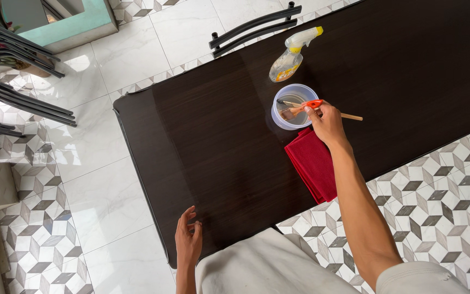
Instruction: The person scrubs a dark wooden table with a small brush and liquid from a container, then wipes the surface with a red cloth. The person repeats the scrubbing and wiping cycle across different sections of the table.
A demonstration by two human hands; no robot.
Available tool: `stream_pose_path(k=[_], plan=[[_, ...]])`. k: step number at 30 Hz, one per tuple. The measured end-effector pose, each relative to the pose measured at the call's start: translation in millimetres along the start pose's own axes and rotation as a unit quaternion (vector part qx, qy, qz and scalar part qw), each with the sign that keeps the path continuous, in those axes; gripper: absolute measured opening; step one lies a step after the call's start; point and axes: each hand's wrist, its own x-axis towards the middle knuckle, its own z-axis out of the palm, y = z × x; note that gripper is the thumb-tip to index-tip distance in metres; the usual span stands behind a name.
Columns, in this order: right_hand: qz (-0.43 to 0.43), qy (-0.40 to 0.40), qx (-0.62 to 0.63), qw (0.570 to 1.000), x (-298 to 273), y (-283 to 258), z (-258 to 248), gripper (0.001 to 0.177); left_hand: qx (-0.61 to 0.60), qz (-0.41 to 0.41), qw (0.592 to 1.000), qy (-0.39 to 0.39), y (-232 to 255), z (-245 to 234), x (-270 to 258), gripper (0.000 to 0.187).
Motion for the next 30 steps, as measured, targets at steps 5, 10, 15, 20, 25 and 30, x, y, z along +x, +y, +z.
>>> stream_pose_path(k=[5, 10, 15, 20, 25, 30], plan=[[0.013, -0.010, 0.003, 1.000, 0.1, 2.0, -2.9, 0.021, -0.006, 0.001, 1.000, 0.001, -3.5, -1.5, -1.1, 0.045], [0.004, 0.023, 0.006, 1.000, -2.6, 2.7, -2.3, 0.022, -0.006, 0.002, 1.000, 0.003, -10.6, -3.0, -1.9, 0.045], [0.063, 0.003, 0.009, 0.998, -4.9, 3.0, -4.3, 0.021, -0.008, 0.000, 1.000, 0.003, -13.7, -6.0, -2.2, 0.044], [0.058, 0.031, 0.049, 0.997, -4.9, 8.7, -4.6, 0.021, -0.009, -0.008, 1.000, 0.002, -16.5, -12.0, -2.7, 0.044], [0.088, 0.121, 0.170, 0.974, -12.0, 13.2, -11.0, 0.021, -0.024, -0.008, 1.000, 0.011, -25.6, -22.0, -3.2, 0.045], [0.130, 0.172, 0.347, 0.913, -28.3, -0.6, -14.0, 0.018, -0.036, -0.010, 0.999, 0.028, -38.0, -42.1, 5.9, 0.044]])
